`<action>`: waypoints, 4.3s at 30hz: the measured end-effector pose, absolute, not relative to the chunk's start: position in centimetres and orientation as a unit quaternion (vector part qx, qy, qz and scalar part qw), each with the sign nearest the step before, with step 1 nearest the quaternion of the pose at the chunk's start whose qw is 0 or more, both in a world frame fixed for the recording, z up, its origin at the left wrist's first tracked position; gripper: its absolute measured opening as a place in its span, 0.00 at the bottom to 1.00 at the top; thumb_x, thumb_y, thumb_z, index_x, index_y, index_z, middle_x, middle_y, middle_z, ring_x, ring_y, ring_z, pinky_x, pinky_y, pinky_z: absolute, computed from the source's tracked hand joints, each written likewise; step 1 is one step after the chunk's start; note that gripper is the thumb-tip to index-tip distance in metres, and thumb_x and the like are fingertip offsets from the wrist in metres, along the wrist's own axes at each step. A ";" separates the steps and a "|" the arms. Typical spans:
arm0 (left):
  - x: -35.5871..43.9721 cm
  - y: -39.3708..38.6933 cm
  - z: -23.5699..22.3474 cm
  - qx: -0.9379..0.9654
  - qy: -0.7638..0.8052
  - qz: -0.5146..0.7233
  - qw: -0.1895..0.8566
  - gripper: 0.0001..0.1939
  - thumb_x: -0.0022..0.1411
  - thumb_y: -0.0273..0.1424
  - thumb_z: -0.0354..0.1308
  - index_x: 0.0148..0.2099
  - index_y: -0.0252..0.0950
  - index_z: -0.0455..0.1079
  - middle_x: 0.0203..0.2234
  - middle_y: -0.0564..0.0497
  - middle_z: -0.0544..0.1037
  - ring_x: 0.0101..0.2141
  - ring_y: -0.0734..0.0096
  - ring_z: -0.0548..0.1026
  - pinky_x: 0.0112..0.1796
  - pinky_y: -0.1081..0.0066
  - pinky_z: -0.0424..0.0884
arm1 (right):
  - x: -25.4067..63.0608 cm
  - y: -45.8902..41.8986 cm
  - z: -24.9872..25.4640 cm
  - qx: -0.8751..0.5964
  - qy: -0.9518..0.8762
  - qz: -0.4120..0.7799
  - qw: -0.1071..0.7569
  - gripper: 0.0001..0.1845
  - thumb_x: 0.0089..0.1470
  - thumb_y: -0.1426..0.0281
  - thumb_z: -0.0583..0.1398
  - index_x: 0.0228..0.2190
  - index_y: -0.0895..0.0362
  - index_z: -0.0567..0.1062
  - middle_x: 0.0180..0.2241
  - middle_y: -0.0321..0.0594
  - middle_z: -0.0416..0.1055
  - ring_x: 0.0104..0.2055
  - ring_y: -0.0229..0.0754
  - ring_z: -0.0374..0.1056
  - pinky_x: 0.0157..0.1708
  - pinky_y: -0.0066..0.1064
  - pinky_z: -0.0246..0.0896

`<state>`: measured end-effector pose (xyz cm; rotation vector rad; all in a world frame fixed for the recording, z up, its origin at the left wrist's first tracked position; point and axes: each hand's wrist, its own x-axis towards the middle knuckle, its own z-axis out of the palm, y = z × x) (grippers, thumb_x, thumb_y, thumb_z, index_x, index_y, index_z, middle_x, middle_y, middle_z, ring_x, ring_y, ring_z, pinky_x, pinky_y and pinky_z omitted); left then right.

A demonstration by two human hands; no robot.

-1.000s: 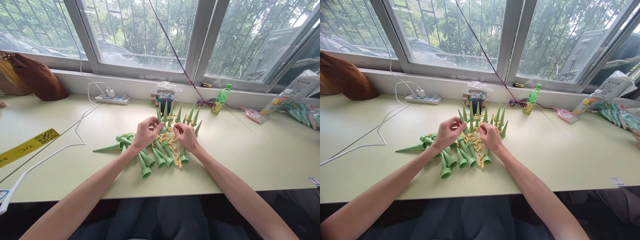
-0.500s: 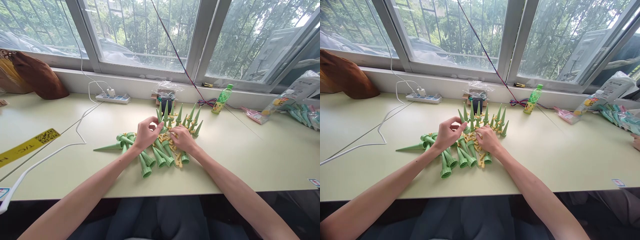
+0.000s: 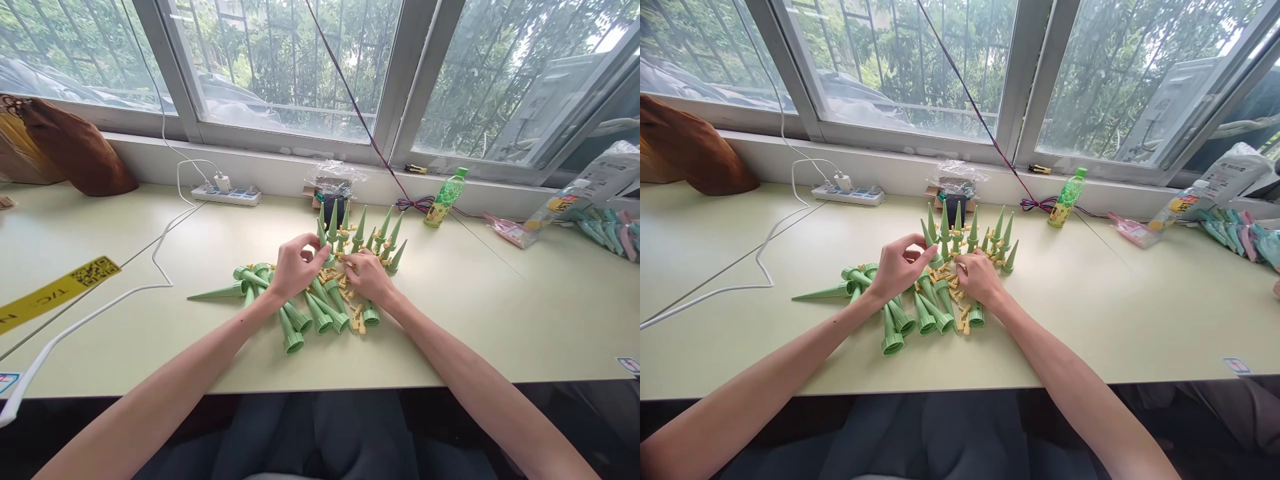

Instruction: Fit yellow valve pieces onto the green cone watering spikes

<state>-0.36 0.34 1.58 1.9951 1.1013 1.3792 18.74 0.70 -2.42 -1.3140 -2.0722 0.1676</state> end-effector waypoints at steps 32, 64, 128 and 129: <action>-0.1 0.3 1.4 0.744 0.394 0.488 0.232 0.15 0.59 0.42 0.60 0.33 0.34 0.69 0.28 0.49 0.76 0.19 0.78 0.68 0.19 0.75 0.64 | 18.8 1.0 -2.8 -0.512 -0.798 0.062 0.311 0.12 0.60 0.73 0.56 0.39 0.60 0.79 0.38 0.47 0.77 0.45 0.49 0.66 0.45 0.38 0.61; -0.2 0.4 1.5 0.741 0.389 0.519 0.173 0.10 0.61 0.36 0.59 0.33 0.34 0.70 0.29 0.51 0.75 0.18 0.82 0.65 0.19 0.76 0.64 | 19.2 0.7 -2.1 -0.516 -0.774 0.042 0.365 0.09 0.58 0.76 0.55 0.33 0.61 0.76 0.35 0.47 0.75 0.39 0.45 0.70 0.41 0.34 0.63; 0.5 -0.1 0.6 0.749 0.382 0.522 0.140 0.11 0.61 0.37 0.59 0.33 0.36 0.66 0.29 0.53 0.73 0.16 0.83 0.62 0.19 0.76 0.61 | 18.0 0.2 -1.9 -0.409 -0.845 0.142 0.314 0.12 0.61 0.70 0.58 0.28 0.57 0.80 0.36 0.43 0.75 0.40 0.41 0.70 0.43 0.33 0.64; 0.5 -0.1 0.5 0.750 0.383 0.522 0.139 0.11 0.61 0.37 0.59 0.32 0.36 0.66 0.29 0.53 0.73 0.16 0.83 0.62 0.19 0.76 0.61 | 18.0 0.2 -1.9 -0.413 -0.843 0.145 0.314 0.12 0.61 0.71 0.58 0.28 0.57 0.80 0.36 0.43 0.75 0.40 0.41 0.70 0.42 0.33 0.64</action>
